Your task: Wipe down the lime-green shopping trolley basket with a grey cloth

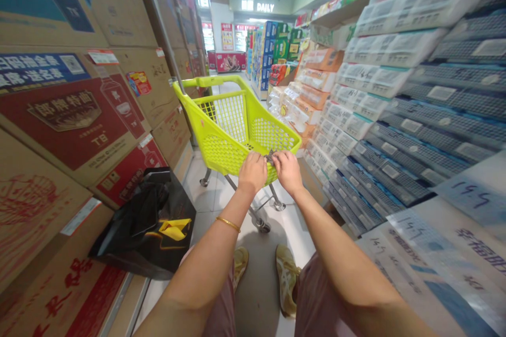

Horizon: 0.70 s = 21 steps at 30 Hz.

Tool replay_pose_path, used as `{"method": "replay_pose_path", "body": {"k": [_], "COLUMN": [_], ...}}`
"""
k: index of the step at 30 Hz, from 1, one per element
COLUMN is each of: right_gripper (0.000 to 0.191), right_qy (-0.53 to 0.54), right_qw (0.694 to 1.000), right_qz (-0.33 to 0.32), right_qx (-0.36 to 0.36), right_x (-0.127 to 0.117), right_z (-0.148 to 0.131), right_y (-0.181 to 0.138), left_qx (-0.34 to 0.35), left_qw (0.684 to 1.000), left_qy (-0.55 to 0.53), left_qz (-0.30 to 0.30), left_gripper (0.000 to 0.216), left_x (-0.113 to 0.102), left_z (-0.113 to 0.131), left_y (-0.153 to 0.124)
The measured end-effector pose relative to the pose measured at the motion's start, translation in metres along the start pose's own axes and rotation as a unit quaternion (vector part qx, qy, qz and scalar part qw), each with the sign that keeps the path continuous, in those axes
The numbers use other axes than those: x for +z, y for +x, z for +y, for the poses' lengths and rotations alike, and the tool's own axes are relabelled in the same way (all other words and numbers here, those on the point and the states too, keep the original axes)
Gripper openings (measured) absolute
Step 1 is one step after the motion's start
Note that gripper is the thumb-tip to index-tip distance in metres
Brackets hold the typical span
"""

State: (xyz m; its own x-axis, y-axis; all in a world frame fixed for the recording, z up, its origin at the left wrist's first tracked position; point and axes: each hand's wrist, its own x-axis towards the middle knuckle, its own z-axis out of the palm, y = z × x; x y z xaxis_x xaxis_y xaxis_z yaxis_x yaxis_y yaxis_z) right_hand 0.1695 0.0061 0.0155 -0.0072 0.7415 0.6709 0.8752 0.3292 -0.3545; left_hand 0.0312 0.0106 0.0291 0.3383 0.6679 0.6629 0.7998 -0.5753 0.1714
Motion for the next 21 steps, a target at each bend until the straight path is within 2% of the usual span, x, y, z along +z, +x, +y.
{"method": "replay_pose_path", "body": {"k": [3,6,14,18,21], "right_gripper": [0.029,0.029,0.028,0.029,0.029], "right_qy": [-0.016,-0.007,0.012,-0.023,-0.047], "right_qw": [0.999,0.997,0.999,0.998,0.996], "right_qz": [0.016,0.03,-0.021,-0.048,-0.057], "right_qx": [0.042,0.073,0.023,0.019,0.047], "right_x": [-0.005,-0.007,0.002,-0.001,-0.006], "right_z": [0.012,0.01,-0.042,-0.031,-0.015], "right_y": [0.006,0.01,-0.001,0.002,0.009], "left_qx": [0.006,0.011,0.007,0.029,0.04], "left_qw": [1.0,1.0,0.999,0.998,0.997], "left_qy": [-0.012,-0.026,-0.038,-0.047,-0.062], "left_qz": [0.0,0.005,0.028,0.008,-0.001], "left_gripper": [0.027,0.026,0.025,0.025,0.027], "left_x": [0.002,0.003,0.003,-0.003,-0.006], "left_z": [-0.002,-0.003,-0.009,-0.019,-0.025], "left_y": [0.001,0.001,-0.002,-0.001,-0.001]}}
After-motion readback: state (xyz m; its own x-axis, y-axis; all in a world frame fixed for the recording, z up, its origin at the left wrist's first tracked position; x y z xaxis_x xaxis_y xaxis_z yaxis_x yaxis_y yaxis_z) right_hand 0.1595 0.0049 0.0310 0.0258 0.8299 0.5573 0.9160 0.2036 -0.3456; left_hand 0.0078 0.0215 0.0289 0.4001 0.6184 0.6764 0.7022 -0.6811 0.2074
